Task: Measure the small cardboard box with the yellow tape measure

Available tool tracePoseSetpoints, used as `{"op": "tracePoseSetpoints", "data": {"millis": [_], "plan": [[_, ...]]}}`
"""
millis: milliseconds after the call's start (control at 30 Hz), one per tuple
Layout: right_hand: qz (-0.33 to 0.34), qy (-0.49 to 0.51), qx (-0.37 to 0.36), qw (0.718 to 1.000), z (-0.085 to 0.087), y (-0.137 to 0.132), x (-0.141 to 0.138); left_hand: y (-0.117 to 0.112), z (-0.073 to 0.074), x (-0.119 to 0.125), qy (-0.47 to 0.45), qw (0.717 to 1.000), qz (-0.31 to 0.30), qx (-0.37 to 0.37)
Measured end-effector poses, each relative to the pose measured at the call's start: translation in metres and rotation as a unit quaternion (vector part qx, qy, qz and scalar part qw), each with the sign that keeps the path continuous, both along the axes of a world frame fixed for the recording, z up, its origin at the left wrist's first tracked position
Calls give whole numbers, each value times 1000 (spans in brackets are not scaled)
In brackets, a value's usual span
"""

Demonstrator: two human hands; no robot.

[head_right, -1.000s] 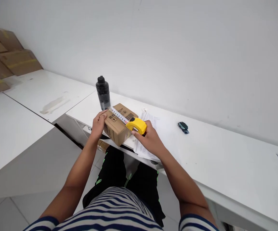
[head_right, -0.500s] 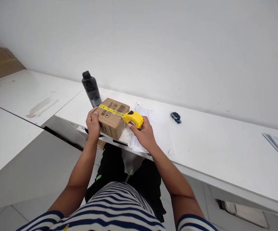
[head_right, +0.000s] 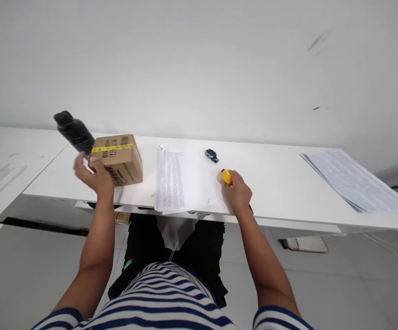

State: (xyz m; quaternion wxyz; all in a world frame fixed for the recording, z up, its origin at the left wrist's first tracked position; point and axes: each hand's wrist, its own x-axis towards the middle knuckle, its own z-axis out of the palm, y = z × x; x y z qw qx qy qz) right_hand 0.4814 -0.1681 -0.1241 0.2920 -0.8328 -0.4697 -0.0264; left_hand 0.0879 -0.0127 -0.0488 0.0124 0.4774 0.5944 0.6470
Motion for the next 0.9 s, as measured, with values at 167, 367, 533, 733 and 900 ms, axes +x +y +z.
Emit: {"op": "tracePoseSetpoints", "data": {"millis": [167,367,533,733,900], "plan": [[29,-105,-57,992,1,15,27,-36,-10,68,243,958,-151,-2],[109,-172,-130,970,10,31,39,-42,-46,119,414,794,-327,-302],[102,-173,-132,971,20,52,44,-28,-68,110,445,765,-316,-342],[116,-160,-96,976,28,122,41,-28,-69,108,444,767,-317,-338],[120,-114,-126,978,26,146,44,-29,-69,108,444,769,-317,-334]]}}
